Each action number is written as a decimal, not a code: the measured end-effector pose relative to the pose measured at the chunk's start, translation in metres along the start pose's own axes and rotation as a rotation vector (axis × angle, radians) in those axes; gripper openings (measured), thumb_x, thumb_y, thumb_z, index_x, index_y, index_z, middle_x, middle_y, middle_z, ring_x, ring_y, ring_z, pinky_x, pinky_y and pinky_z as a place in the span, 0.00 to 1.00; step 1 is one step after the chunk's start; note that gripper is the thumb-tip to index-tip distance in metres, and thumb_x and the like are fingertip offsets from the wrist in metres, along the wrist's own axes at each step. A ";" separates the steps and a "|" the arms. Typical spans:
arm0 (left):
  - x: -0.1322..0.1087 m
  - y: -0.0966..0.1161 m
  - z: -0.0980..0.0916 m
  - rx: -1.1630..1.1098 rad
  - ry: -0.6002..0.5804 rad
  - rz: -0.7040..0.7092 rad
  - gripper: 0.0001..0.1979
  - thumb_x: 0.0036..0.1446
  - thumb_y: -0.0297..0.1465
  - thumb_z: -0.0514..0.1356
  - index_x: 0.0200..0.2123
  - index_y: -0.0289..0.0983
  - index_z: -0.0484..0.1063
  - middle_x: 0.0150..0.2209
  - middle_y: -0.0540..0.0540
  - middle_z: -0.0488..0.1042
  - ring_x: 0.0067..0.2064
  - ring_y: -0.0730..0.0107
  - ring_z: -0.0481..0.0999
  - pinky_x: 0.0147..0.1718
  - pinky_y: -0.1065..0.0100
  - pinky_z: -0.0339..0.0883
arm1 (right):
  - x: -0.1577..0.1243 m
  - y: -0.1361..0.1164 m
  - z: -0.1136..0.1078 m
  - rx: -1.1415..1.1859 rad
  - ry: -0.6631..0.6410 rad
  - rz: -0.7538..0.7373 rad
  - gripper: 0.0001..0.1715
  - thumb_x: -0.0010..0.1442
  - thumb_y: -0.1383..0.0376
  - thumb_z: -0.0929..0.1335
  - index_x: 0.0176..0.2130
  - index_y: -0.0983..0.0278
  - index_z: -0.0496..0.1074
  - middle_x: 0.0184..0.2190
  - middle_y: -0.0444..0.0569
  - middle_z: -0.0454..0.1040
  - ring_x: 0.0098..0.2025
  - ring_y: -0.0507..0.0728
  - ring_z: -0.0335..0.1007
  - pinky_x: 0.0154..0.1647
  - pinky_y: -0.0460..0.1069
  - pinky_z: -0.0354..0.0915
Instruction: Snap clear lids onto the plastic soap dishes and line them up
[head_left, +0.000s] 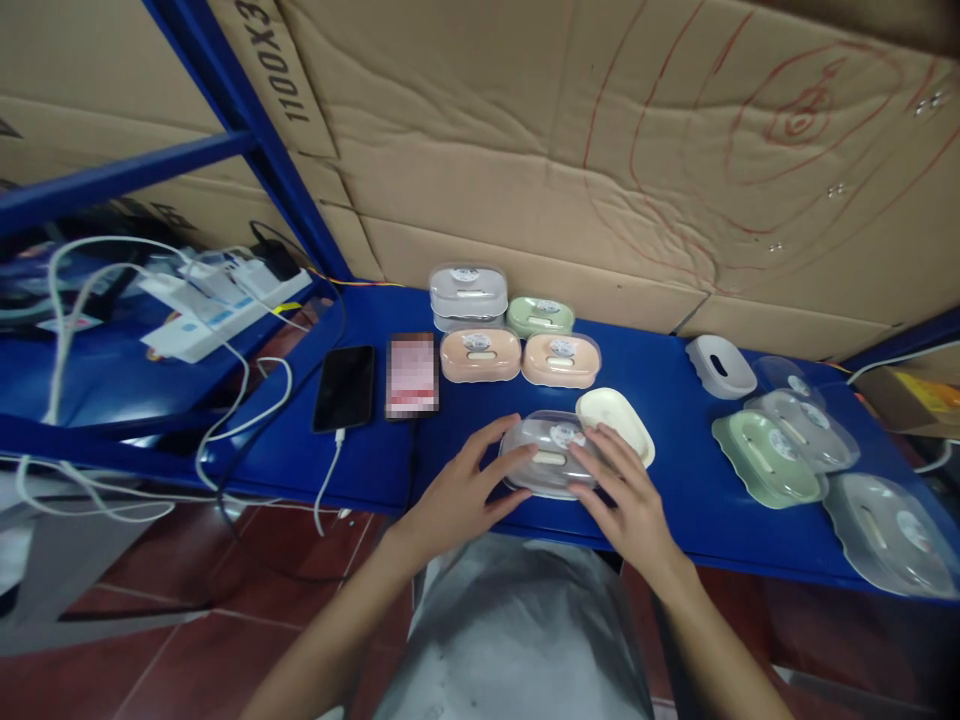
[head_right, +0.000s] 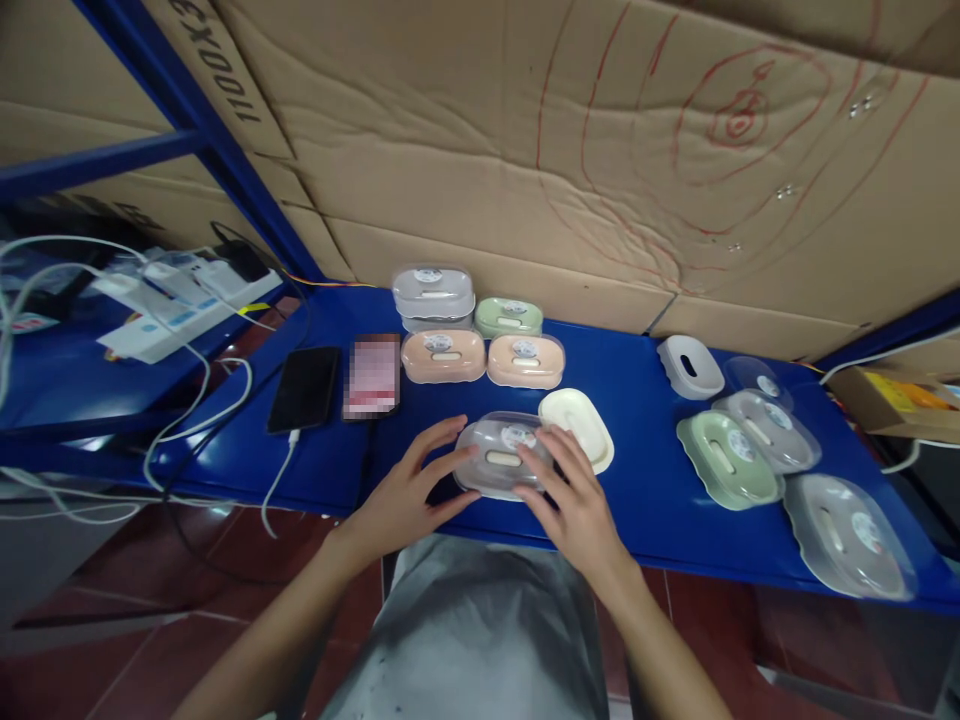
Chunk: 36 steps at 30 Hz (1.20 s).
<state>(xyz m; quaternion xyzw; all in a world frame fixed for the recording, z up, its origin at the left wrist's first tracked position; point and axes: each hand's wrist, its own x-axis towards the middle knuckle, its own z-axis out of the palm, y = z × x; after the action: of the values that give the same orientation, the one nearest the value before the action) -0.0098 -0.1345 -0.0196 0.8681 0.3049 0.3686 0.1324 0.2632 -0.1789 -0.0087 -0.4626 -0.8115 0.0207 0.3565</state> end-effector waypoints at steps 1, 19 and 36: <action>0.000 0.000 0.000 0.002 -0.010 0.003 0.28 0.70 0.32 0.65 0.69 0.44 0.62 0.71 0.34 0.61 0.72 0.50 0.66 0.66 0.46 0.72 | -0.001 -0.002 0.005 0.013 -0.013 -0.017 0.39 0.71 0.64 0.71 0.75 0.47 0.59 0.71 0.51 0.67 0.74 0.67 0.61 0.72 0.70 0.66; 0.002 -0.005 0.002 0.045 -0.003 0.064 0.17 0.70 0.34 0.65 0.60 0.41 0.71 0.60 0.38 0.71 0.65 0.51 0.71 0.63 0.46 0.74 | -0.003 -0.002 0.011 -0.046 -0.145 -0.078 0.42 0.72 0.65 0.70 0.77 0.49 0.54 0.75 0.52 0.61 0.78 0.67 0.52 0.74 0.70 0.63; 0.001 0.002 0.001 0.140 0.083 0.019 0.26 0.71 0.31 0.63 0.69 0.42 0.63 0.72 0.30 0.57 0.73 0.43 0.63 0.64 0.42 0.72 | 0.028 0.022 -0.020 -0.106 -0.012 -0.045 0.44 0.69 0.64 0.73 0.75 0.43 0.56 0.78 0.48 0.53 0.77 0.71 0.55 0.73 0.71 0.63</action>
<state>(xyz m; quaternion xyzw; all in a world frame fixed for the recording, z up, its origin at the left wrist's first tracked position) -0.0076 -0.1360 -0.0189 0.8620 0.3272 0.3833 0.0550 0.2821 -0.1504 0.0136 -0.4623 -0.8238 -0.0274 0.3271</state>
